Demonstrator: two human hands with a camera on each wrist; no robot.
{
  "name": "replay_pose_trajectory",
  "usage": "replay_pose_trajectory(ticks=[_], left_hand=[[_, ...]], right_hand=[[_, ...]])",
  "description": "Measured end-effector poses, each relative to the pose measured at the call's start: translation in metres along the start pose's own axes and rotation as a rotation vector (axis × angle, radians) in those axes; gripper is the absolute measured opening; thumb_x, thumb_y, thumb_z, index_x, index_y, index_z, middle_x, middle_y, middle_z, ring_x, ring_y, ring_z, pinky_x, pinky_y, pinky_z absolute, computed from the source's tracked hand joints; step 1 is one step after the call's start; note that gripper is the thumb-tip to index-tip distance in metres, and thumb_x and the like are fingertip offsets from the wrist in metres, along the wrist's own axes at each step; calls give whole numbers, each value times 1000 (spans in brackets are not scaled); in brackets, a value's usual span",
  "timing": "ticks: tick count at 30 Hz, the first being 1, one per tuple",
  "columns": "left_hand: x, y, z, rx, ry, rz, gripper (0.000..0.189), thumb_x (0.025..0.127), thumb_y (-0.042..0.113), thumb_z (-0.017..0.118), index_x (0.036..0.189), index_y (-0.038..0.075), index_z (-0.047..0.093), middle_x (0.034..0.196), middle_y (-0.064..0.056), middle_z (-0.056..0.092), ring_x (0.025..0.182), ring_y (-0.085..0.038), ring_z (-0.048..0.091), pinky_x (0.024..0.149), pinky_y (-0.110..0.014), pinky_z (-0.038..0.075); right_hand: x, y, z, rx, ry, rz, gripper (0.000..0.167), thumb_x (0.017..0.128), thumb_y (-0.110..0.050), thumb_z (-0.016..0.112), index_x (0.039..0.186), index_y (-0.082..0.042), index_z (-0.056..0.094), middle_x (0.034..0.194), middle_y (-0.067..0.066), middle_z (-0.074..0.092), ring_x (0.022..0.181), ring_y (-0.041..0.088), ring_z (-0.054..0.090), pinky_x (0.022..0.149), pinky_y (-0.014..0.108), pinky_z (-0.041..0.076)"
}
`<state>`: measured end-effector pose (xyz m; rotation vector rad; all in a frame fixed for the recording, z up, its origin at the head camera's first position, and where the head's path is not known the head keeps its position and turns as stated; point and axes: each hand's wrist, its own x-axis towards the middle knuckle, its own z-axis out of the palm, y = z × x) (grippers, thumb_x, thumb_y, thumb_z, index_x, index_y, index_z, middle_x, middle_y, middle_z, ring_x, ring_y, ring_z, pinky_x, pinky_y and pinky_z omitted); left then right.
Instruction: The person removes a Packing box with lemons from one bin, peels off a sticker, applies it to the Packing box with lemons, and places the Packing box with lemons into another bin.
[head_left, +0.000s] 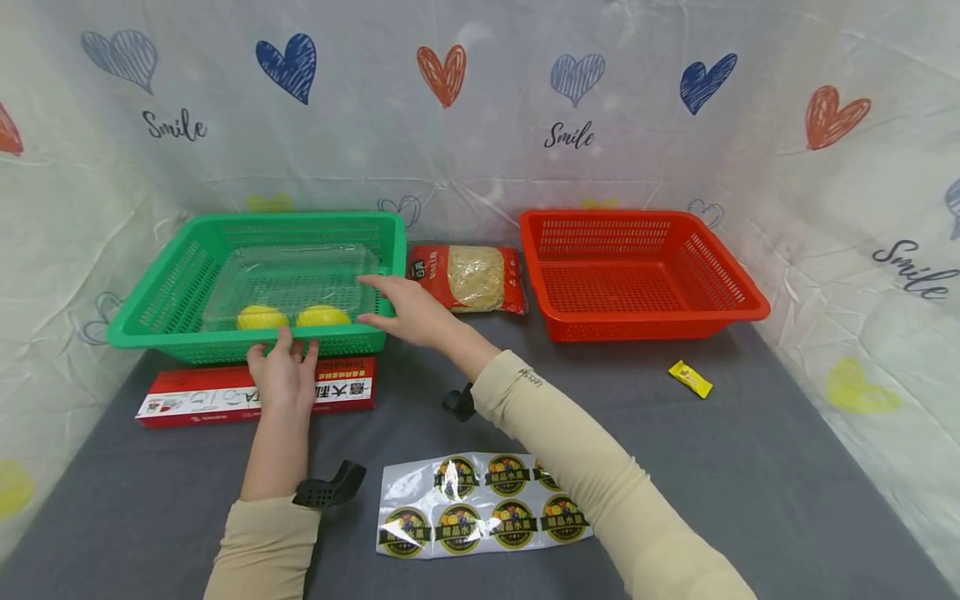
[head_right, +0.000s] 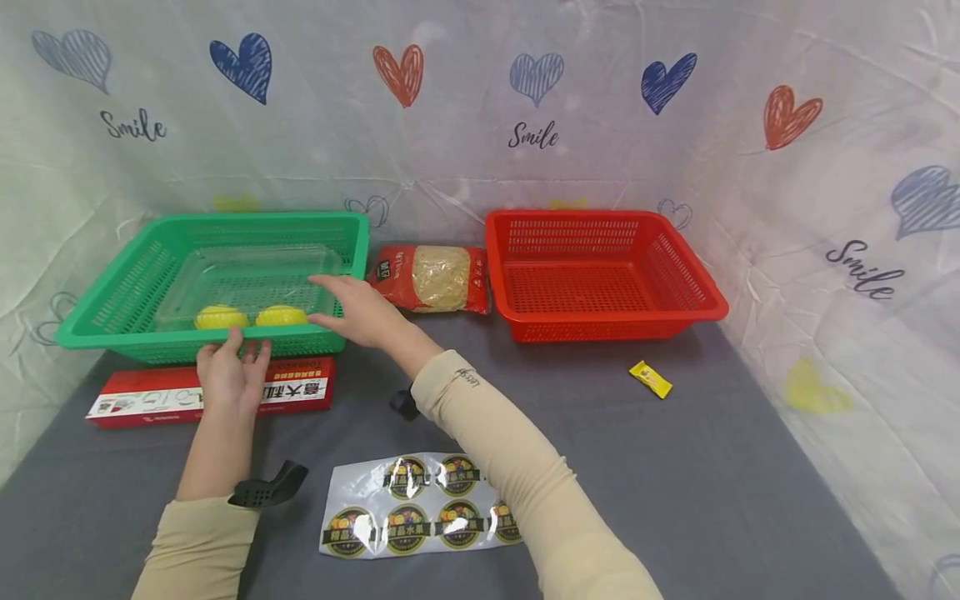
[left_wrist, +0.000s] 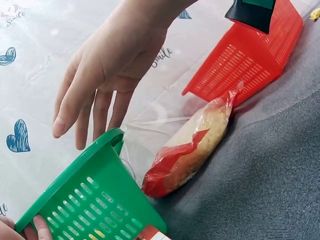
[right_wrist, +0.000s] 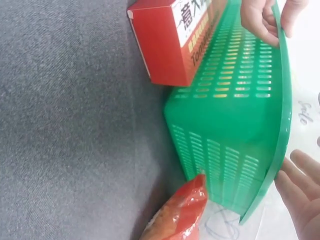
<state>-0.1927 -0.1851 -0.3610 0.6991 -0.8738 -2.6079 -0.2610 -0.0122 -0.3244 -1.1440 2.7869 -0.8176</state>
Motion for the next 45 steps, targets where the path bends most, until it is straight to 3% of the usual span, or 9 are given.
replay_pose_trajectory(ticks=[4,13,19,27,36,45], left_hand=[[1,-1,-1,2,-8,11,46,94,16,45,130,19,17,139,1,22,115,-16,34,100,-29,34],[1,0,-3,-3,-32,7,48,93,16,46,132,19,19,142,0,22,118,-16,36,101,-30,33],[1,1,-3,-13,-32,13,46,93,16,45,131,19,20,142,-1,22,118,-16,36,100,-31,34],[3,-1,-3,-4,-22,20,42,94,15,45,128,18,21,137,-2,25,114,-16,37,100,-30,34],[5,0,-2,3,-24,24,42,94,16,45,127,17,19,135,-1,26,115,-16,37,100,-30,35],[4,4,-3,-13,-9,-41,39,94,16,44,126,17,20,136,3,23,106,-13,39,96,-26,39]], right_hand=[[3,-3,2,-4,-7,9,61,88,-37,58,140,-14,36,140,2,40,126,14,38,102,28,33],[10,-8,6,20,-20,20,64,89,-39,56,143,-16,31,143,1,36,126,14,37,102,26,32],[17,-15,7,48,-24,101,68,89,-41,55,145,-17,25,146,-1,30,133,15,28,105,30,28],[32,-25,18,35,-36,163,68,90,-42,53,145,-17,24,147,-1,28,134,14,26,106,28,26],[46,-35,34,15,51,311,66,89,-43,53,144,-18,27,146,3,29,133,15,26,105,28,28],[54,-37,42,38,104,420,66,90,-43,52,145,-20,24,147,5,27,133,19,27,104,30,31]])
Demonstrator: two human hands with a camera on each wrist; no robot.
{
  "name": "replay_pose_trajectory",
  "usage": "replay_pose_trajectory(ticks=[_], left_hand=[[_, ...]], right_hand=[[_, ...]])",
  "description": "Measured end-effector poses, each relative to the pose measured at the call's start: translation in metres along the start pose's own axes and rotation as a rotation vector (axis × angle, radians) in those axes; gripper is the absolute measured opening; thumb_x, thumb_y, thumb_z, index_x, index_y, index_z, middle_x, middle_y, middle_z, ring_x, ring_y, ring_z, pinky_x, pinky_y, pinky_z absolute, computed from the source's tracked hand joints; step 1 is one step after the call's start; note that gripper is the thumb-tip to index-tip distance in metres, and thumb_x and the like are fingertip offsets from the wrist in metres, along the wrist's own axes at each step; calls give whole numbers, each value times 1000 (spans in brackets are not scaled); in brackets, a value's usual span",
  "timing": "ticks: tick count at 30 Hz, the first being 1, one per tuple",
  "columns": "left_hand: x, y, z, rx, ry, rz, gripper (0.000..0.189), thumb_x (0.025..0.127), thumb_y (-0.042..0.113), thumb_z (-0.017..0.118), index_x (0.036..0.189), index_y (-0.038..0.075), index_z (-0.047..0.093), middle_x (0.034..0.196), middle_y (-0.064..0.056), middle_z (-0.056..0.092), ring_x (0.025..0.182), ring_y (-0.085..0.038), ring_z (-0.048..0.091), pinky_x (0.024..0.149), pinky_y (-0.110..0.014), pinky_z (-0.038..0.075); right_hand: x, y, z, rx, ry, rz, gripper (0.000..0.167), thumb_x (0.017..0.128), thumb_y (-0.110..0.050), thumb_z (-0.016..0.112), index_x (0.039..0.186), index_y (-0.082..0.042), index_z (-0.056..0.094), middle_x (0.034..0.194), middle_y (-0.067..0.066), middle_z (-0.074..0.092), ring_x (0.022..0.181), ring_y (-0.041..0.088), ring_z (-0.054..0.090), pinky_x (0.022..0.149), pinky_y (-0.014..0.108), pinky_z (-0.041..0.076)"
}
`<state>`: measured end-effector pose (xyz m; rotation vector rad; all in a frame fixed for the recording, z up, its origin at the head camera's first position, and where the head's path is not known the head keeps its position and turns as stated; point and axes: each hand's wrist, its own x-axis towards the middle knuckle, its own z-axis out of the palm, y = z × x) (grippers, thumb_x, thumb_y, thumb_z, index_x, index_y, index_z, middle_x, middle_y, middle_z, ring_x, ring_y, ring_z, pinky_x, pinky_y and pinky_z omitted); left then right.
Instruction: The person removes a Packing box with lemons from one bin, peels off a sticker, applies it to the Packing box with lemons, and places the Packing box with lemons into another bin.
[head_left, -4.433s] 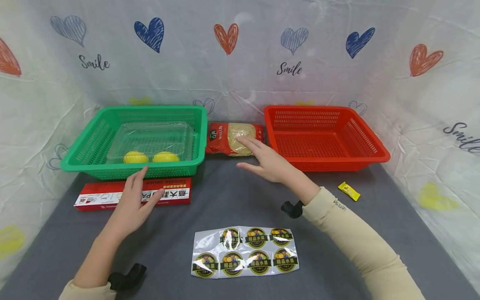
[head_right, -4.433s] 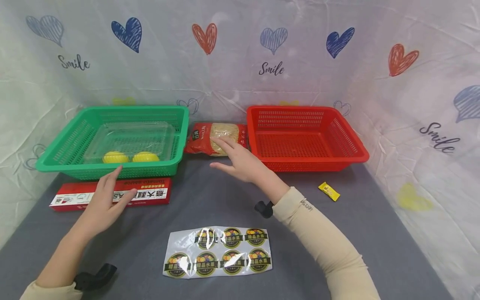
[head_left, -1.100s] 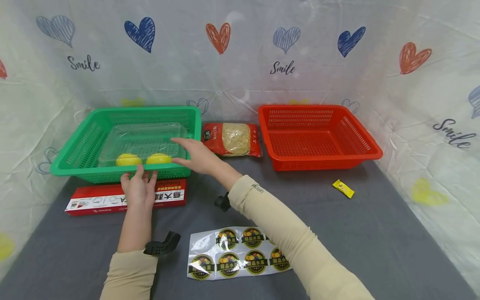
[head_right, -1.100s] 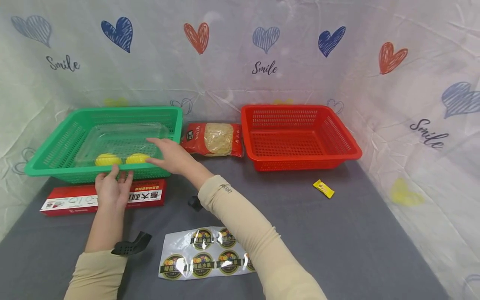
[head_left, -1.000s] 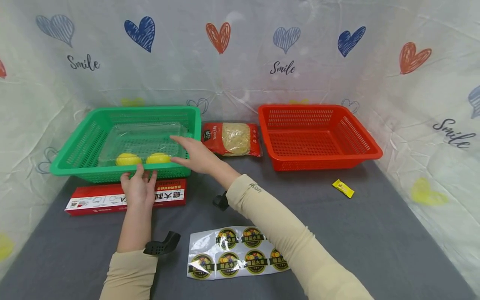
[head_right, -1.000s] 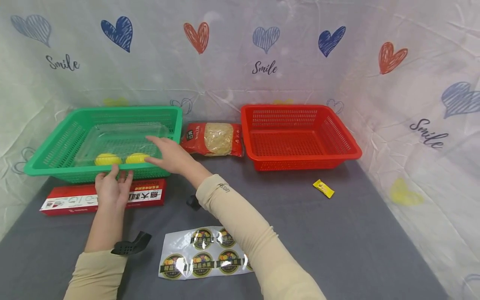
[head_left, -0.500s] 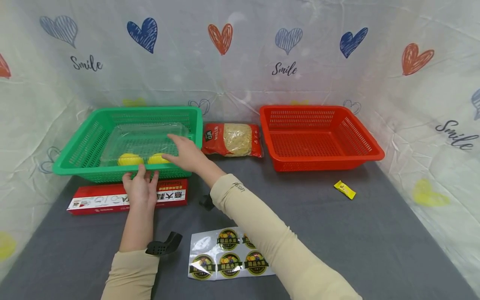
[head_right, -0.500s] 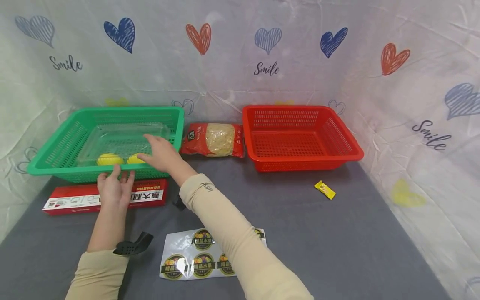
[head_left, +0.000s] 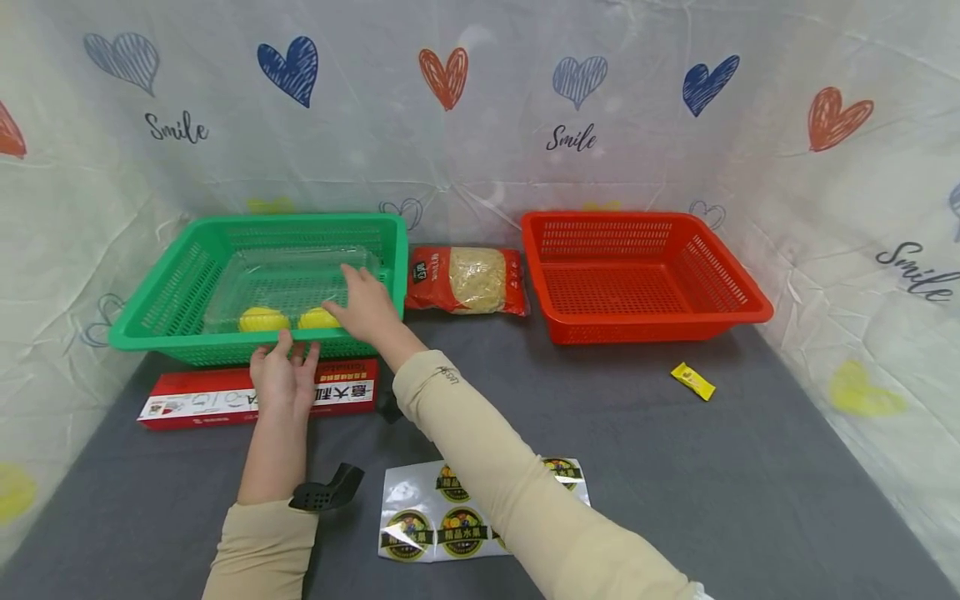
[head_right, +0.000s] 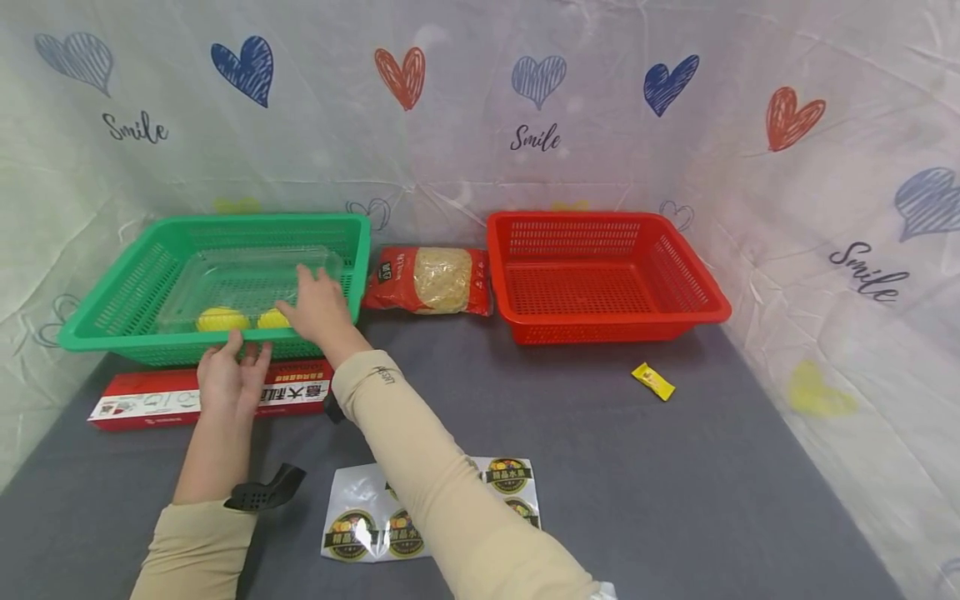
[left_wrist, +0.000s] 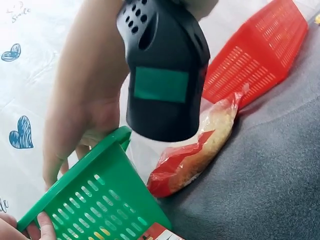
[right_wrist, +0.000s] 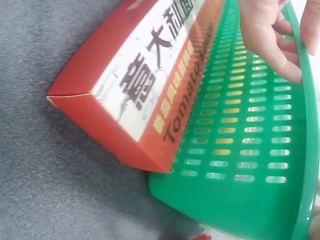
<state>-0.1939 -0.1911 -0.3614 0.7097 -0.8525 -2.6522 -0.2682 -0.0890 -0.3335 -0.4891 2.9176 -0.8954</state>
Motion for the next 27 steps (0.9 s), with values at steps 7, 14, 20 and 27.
replay_pose_trajectory(ticks=[7,14,20,27], left_hand=[[-1,1,-1,-22,-2,-29,42,95,16,42,130,16,18,139,3,21,113,-14,35,100,-27,34],[0,3,1,-55,-18,-42,49,96,16,40,135,19,12,140,4,18,117,-14,32,103,-28,31],[0,5,3,-60,-10,-37,48,95,16,41,135,19,14,141,5,20,116,-14,33,102,-28,32],[-2,4,1,-61,-24,-48,59,96,17,39,142,24,4,143,6,17,123,-13,29,103,-27,30]], right_hand=[[7,1,1,26,-3,67,71,89,-44,54,146,-17,21,148,9,24,133,22,27,103,31,31],[10,-3,-1,-2,-12,117,72,89,-45,54,146,-16,21,149,12,21,134,25,26,105,33,29],[14,-8,0,-32,-22,166,74,89,-47,53,146,-16,19,148,10,23,135,22,24,106,31,27],[16,-7,2,19,-78,214,75,89,-47,51,147,-17,15,149,11,20,135,22,23,103,31,32]])
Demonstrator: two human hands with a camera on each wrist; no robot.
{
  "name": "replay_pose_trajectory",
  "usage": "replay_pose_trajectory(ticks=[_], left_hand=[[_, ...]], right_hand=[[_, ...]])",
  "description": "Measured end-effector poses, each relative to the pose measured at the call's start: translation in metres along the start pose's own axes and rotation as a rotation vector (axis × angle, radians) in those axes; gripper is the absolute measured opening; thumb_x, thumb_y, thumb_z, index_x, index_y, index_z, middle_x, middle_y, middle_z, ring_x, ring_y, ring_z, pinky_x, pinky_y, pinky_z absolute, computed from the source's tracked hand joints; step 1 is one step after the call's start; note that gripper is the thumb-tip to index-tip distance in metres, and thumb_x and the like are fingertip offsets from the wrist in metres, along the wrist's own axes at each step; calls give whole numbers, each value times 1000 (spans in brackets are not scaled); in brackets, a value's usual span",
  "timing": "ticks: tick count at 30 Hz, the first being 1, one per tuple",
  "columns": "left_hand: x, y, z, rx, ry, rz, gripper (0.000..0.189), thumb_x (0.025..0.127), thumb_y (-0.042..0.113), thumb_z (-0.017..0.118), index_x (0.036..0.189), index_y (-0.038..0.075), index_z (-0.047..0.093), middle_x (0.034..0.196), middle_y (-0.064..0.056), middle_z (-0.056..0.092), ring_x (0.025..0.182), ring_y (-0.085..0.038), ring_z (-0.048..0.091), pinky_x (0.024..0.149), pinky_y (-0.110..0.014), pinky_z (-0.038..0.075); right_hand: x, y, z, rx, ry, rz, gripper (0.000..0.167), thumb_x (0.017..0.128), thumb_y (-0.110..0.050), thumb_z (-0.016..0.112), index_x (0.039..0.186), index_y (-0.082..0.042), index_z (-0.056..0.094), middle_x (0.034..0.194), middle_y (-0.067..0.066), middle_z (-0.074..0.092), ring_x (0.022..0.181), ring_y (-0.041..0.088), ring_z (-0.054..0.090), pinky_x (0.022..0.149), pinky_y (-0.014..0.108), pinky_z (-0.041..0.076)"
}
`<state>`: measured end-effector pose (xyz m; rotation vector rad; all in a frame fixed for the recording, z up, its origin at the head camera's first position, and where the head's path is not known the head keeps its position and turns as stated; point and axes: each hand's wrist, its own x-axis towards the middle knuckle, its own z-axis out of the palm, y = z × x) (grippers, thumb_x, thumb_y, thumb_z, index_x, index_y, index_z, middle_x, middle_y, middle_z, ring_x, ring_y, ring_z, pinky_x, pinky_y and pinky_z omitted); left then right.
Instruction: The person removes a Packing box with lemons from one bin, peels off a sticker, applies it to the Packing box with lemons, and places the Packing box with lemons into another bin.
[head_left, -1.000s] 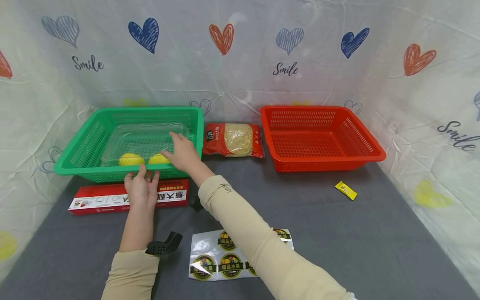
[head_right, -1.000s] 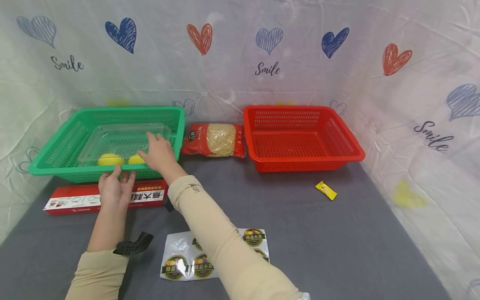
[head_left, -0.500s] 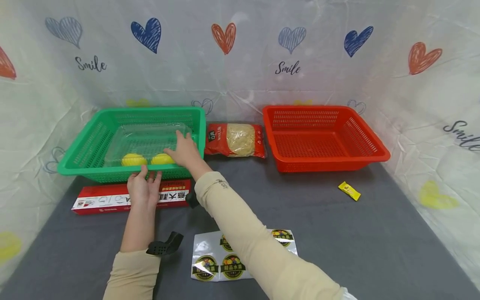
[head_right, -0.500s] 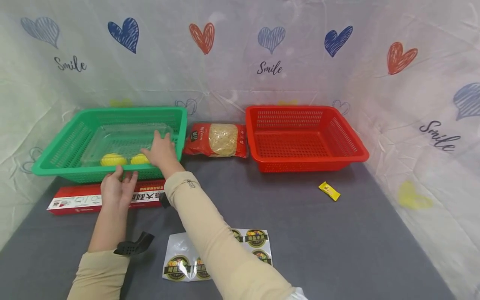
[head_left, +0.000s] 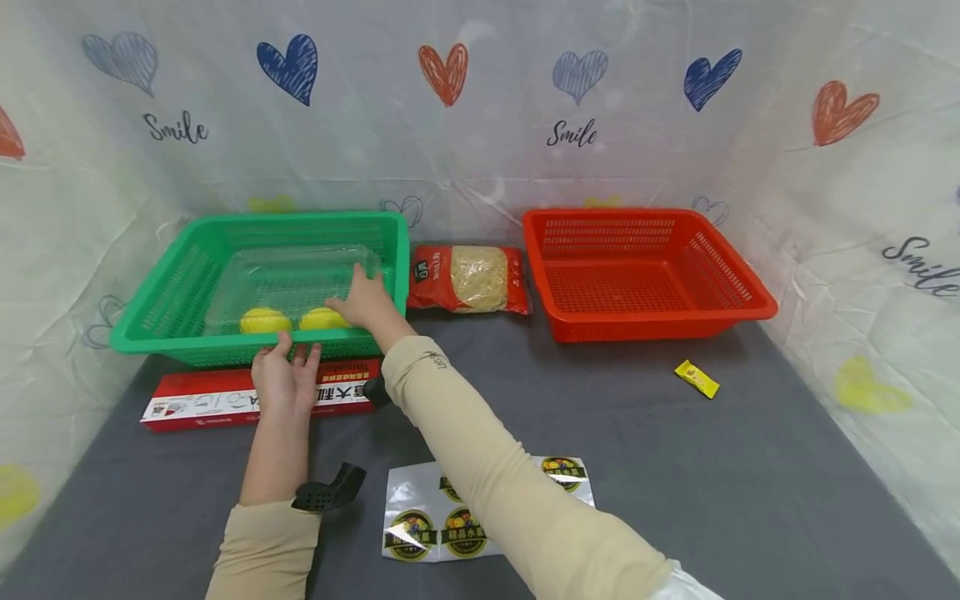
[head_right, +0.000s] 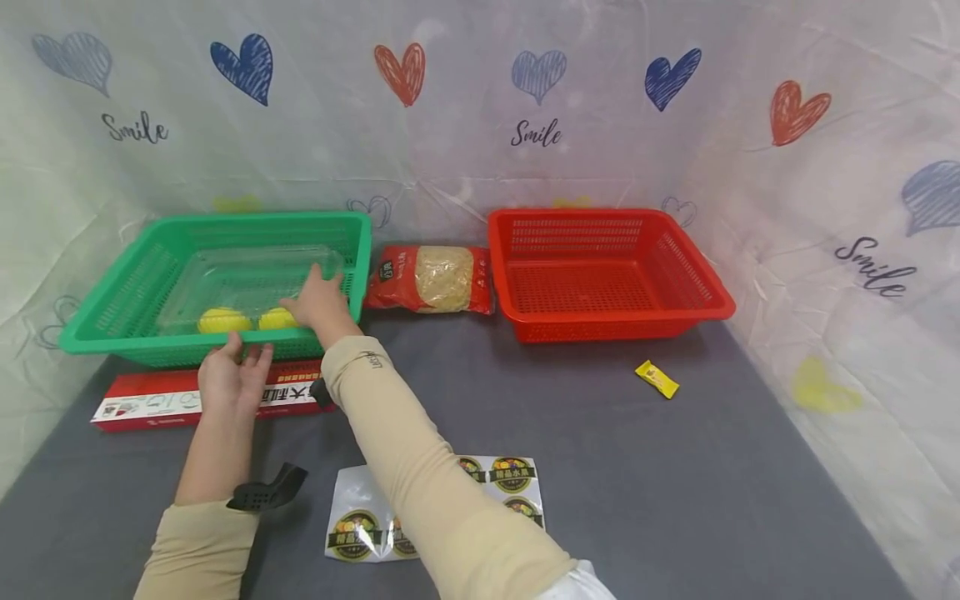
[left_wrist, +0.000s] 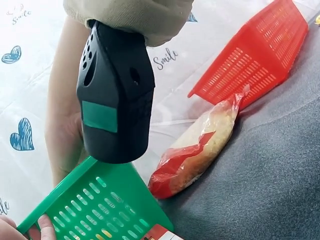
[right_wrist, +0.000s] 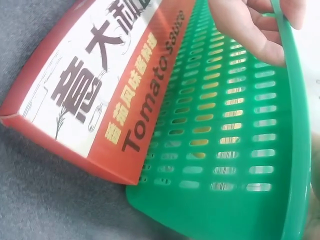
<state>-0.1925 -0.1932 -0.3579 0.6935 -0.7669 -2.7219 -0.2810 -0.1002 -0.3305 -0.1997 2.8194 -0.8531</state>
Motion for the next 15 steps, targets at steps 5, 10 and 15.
replay_pose_trajectory(ticks=[5,10,15], left_hand=[[1,-3,0,17,0,11,61,96,18,38,143,24,0,143,5,16,125,-14,28,103,-27,30],[1,-2,-1,1,6,12,61,96,17,38,144,25,0,143,6,16,126,-13,27,103,-27,30],[1,-1,-2,-10,10,-2,63,96,18,39,144,27,0,144,7,16,125,-12,28,103,-27,31]], right_hand=[[2,2,0,54,-23,10,75,89,-47,51,147,-18,13,150,11,17,136,22,19,104,32,31],[3,3,1,95,-26,2,75,89,-46,52,147,-20,14,150,9,15,137,21,17,105,32,29],[3,3,2,114,-38,0,74,90,-44,53,147,-21,14,151,8,13,136,21,19,105,32,29]])
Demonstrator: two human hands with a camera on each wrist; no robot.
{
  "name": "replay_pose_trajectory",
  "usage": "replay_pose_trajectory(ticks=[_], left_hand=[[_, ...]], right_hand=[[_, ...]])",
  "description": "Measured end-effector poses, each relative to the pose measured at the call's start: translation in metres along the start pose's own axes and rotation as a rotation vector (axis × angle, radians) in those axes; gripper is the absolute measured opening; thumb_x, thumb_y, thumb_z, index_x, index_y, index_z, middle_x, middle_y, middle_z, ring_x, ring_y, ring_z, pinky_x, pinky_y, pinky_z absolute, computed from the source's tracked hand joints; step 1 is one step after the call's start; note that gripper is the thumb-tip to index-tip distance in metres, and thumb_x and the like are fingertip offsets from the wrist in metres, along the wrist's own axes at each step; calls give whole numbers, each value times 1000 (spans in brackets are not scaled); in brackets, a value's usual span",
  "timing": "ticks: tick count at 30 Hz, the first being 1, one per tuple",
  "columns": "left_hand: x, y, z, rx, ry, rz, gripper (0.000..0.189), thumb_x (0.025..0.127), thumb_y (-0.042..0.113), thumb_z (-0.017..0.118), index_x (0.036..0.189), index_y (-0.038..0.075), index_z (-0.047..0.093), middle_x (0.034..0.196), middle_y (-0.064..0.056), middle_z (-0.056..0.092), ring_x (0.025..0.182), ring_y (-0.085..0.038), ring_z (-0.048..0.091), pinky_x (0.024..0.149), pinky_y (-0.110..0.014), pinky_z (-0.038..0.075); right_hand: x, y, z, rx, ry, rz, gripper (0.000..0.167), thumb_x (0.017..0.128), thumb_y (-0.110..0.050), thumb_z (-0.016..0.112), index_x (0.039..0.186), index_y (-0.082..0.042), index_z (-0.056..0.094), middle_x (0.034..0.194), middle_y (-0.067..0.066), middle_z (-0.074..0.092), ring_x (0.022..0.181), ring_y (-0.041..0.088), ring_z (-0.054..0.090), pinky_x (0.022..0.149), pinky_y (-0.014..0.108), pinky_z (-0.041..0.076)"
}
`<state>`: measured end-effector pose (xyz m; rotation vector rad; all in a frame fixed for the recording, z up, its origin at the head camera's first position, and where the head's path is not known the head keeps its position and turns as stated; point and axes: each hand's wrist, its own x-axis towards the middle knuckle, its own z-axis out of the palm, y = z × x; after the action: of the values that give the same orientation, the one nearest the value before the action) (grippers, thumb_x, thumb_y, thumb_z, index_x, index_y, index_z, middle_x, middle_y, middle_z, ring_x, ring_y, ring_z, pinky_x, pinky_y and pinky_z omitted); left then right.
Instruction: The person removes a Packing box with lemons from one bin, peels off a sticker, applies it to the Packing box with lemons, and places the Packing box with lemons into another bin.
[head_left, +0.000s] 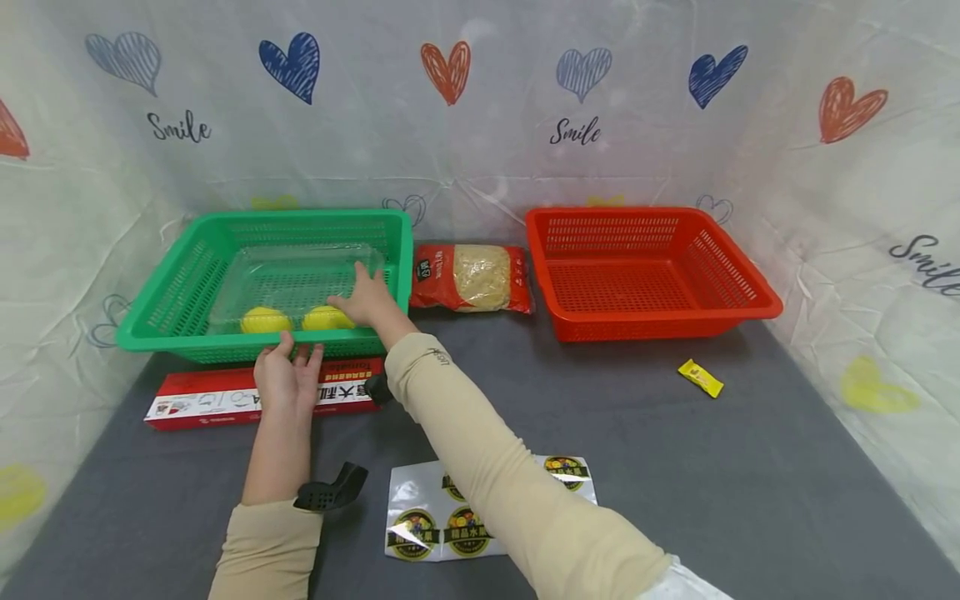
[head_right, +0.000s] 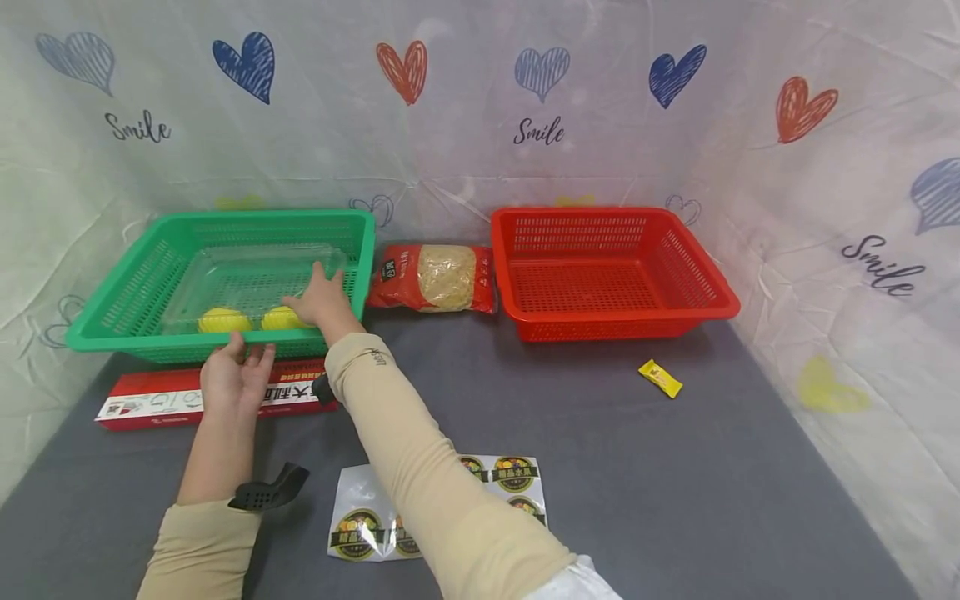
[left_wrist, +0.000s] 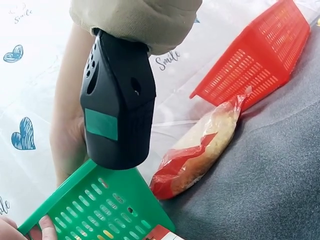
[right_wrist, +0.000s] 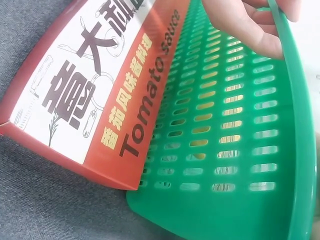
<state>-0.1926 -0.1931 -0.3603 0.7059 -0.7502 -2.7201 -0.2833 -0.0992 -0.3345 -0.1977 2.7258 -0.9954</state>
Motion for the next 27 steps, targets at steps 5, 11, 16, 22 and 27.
replay_pose_trajectory(ticks=[5,11,16,22,27], left_hand=[[0,1,-1,-12,-3,-13,64,95,17,40,144,28,0,143,8,18,126,-12,27,104,-28,30],[-1,3,-1,-30,-9,-12,59,95,15,41,143,24,8,143,6,19,128,-13,26,105,-28,28],[-1,3,-1,-37,-10,-9,55,95,15,43,141,22,13,143,6,19,128,-14,27,105,-29,28],[0,3,-2,-34,-18,-3,55,95,15,41,141,23,13,144,5,19,129,-14,27,104,-29,29],[1,2,-1,-19,-19,-6,59,95,15,41,143,24,8,144,5,17,128,-13,27,104,-29,30]], right_hand=[[0,0,-1,-3,-10,10,72,90,-45,51,147,-22,14,151,7,12,136,20,19,105,32,28],[-1,-2,0,-1,-16,11,68,91,-42,51,147,-24,16,151,6,12,136,20,20,105,32,29],[0,-2,1,-18,7,-4,64,92,-40,50,146,-25,20,151,6,16,135,20,22,104,31,30],[0,0,3,-14,50,-31,60,91,-39,53,144,-27,28,148,2,25,134,17,24,104,32,30],[0,0,3,11,77,-43,57,90,-37,55,142,-27,33,148,1,27,134,17,26,104,32,31]])
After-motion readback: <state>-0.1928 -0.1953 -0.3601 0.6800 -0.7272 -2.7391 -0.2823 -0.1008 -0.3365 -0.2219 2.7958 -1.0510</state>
